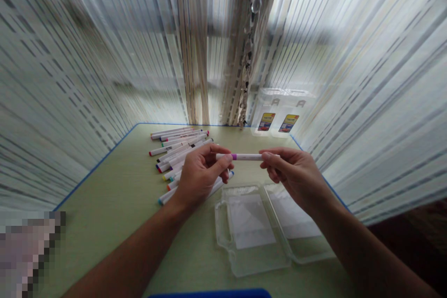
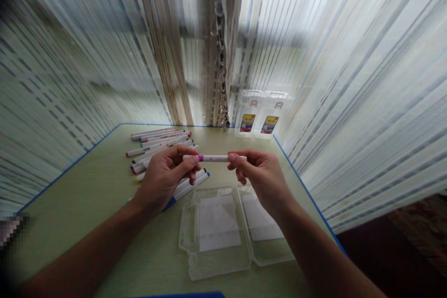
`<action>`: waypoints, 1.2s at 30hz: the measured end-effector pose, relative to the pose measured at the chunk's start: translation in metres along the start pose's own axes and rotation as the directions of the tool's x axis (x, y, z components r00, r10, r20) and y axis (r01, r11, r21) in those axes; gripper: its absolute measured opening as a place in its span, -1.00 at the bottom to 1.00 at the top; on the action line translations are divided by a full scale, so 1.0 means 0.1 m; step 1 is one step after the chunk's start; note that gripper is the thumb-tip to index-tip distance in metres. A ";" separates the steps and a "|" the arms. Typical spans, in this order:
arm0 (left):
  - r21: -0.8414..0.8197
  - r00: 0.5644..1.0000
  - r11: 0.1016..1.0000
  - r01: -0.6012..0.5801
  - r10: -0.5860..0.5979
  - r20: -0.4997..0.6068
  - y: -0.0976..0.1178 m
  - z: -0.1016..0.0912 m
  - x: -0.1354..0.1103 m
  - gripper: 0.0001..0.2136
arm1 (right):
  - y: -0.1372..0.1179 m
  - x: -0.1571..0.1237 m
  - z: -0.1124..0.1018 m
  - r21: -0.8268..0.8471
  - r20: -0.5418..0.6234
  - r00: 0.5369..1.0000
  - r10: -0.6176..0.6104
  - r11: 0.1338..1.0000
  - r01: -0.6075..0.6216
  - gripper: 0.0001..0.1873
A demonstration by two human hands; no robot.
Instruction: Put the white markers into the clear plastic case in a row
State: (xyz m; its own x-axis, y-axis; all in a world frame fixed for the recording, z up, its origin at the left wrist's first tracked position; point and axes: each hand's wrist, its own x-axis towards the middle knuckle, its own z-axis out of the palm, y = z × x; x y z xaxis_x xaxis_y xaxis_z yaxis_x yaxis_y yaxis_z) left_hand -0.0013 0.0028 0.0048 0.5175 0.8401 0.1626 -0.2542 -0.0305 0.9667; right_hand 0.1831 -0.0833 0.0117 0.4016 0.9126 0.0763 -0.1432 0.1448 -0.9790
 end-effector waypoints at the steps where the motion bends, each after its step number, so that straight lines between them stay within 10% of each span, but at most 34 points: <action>1: 0.006 1.000 1.000 0.004 -0.004 0.005 0.00 0.00 0.00 -0.82 | 0.01 0.00 0.00 -0.024 0.000 1.000 -0.011 1.000 0.011 -0.77; 26: 0.176 0.967 0.984 0.039 -0.082 0.243 0.01 0.07 -0.09 -0.77 | 0.04 -0.09 0.00 -0.714 0.109 0.928 -0.357 0.622 0.323 -0.70; 36: 0.168 0.963 0.986 0.003 -0.048 0.266 -0.03 0.05 -0.09 -0.76 | 0.02 -0.09 0.01 -0.666 0.096 0.950 -0.296 0.691 0.282 -0.75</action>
State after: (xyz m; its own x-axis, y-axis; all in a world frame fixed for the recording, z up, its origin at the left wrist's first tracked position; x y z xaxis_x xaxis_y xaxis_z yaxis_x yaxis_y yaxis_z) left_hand -0.0010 -0.0075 0.0016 0.7280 0.6661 0.1624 -0.1117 -0.1185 0.9867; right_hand 0.1785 -0.0906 0.0092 0.3376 0.8609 0.3807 0.6165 0.1034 -0.7806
